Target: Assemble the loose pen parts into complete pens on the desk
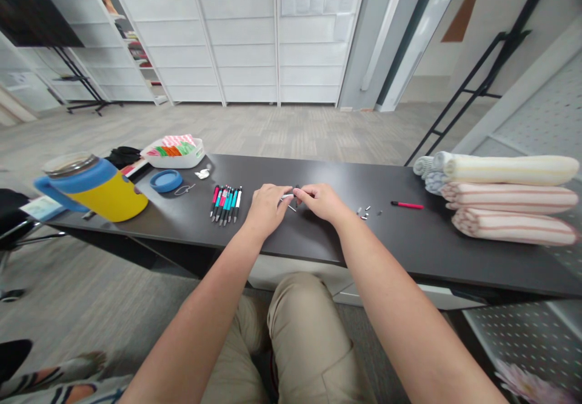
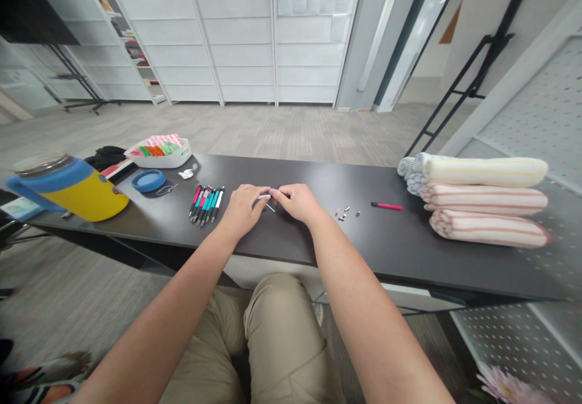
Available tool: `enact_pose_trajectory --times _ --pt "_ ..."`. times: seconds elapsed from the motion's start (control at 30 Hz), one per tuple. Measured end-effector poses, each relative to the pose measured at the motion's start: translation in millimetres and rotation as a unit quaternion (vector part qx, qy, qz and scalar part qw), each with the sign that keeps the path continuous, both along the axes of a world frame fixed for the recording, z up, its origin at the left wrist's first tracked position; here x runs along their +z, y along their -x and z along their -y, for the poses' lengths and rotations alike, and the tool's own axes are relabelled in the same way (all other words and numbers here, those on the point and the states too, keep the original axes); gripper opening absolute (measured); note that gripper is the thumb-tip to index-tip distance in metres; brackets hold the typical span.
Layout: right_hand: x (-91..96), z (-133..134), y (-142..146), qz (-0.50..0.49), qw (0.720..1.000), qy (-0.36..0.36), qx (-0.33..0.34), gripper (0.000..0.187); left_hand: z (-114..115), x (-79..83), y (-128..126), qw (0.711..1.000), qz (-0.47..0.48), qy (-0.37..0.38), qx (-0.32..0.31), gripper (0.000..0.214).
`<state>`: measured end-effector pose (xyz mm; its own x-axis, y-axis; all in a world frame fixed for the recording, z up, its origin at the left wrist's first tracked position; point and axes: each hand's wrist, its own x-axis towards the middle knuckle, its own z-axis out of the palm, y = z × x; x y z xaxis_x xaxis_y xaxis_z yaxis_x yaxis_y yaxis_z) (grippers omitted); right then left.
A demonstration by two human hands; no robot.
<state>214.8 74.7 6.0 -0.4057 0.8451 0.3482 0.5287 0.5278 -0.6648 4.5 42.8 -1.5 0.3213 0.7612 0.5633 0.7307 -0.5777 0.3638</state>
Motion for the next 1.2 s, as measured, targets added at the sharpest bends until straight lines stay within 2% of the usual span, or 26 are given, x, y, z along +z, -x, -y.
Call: enact_pose_trajectory --times 0.13,0.27,0.43,0.57,0.77,0.97,1.03,1.13,1.2 --pt "-0.9 0 0 0.011 1.0 -0.008 0.014 0.052 1 -0.2 -1 1.0 -0.016 0.005 0.005 0.015" --pt "-0.7 0 1 0.007 1.0 -0.009 0.008 0.051 2 -0.7 -1 1.0 -0.007 -0.007 0.011 0.027" --pt "0.3 1 2 0.004 1.0 -0.007 0.018 0.05 3 0.0 -1 1.0 -0.025 -0.011 0.0 0.015" --pt "-0.4 1 2 0.013 1.0 -0.012 0.018 0.05 5 1.9 -1 1.0 -0.023 -0.014 0.015 0.022" --pt "-2.7 1 2 0.014 0.999 -0.021 0.023 0.046 5 1.2 0 0.999 -0.048 -0.024 0.007 0.012" --pt "-1.6 1 4 0.015 0.999 -0.029 0.024 0.048 5 1.3 1 0.998 -0.041 -0.033 0.016 0.014" --pt "-1.8 -1 2 0.0 1.0 -0.022 -0.003 0.05 5 2.2 1 0.998 -0.04 -0.029 0.029 0.015" --pt "-4.9 -7 -3 -0.062 0.992 0.009 -0.114 0.056 3 2.1 4 0.997 -0.011 -0.026 0.07 0.015" --pt "-8.9 -12 -6 -0.059 0.982 0.017 -0.179 0.054 1 0.9 6 0.996 0.01 -0.026 0.089 0.015"
